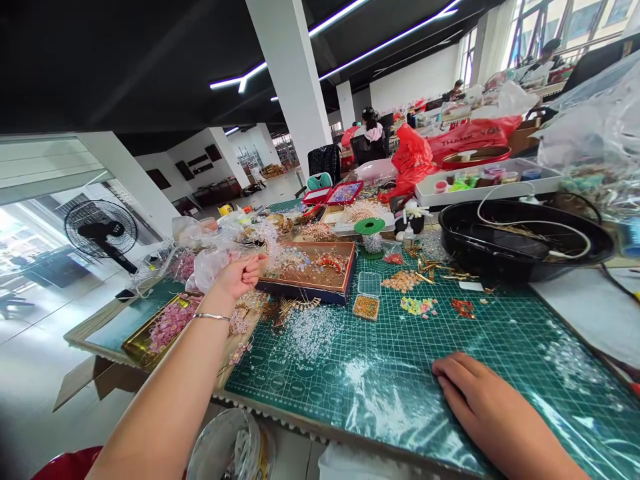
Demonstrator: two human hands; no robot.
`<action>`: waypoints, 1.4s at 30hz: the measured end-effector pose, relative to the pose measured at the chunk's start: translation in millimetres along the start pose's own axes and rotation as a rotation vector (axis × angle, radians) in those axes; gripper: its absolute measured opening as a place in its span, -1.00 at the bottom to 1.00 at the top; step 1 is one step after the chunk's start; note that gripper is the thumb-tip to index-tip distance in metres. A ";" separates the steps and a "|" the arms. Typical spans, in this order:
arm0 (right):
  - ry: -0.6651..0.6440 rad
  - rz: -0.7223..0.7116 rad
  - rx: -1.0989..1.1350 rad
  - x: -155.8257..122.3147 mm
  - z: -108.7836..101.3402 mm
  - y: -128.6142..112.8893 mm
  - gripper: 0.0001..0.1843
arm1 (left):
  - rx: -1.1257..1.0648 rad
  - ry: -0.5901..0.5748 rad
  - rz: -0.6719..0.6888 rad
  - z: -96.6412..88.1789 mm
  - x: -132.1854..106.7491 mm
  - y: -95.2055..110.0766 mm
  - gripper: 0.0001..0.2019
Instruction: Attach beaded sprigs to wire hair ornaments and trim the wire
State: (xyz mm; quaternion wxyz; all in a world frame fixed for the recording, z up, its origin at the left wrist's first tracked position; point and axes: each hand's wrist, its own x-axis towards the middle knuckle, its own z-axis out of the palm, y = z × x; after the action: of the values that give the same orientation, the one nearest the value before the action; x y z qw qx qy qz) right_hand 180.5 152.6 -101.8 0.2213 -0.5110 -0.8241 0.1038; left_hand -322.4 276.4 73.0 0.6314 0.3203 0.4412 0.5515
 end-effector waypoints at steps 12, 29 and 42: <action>0.010 0.014 -0.018 -2.5 4.6 2.9 -0.58 | 0.058 -0.054 0.102 14.3 -8.3 9.6 -0.84; -0.001 0.079 0.172 1.9 -3.9 -3.4 -0.63 | 0.206 0.054 0.586 88.2 -69.3 13.1 -0.87; -0.229 0.451 1.314 16.3 -65.0 -93.0 -0.17 | 0.856 -0.219 0.489 164.1 -188.8 -197.8 -0.74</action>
State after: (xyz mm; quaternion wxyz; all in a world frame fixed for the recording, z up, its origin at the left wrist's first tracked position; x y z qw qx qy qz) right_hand 130.9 121.1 -3.4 0.3690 -0.4158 -0.4826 0.6768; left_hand -91.6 68.1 1.8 0.3384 0.7003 0.4712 0.4160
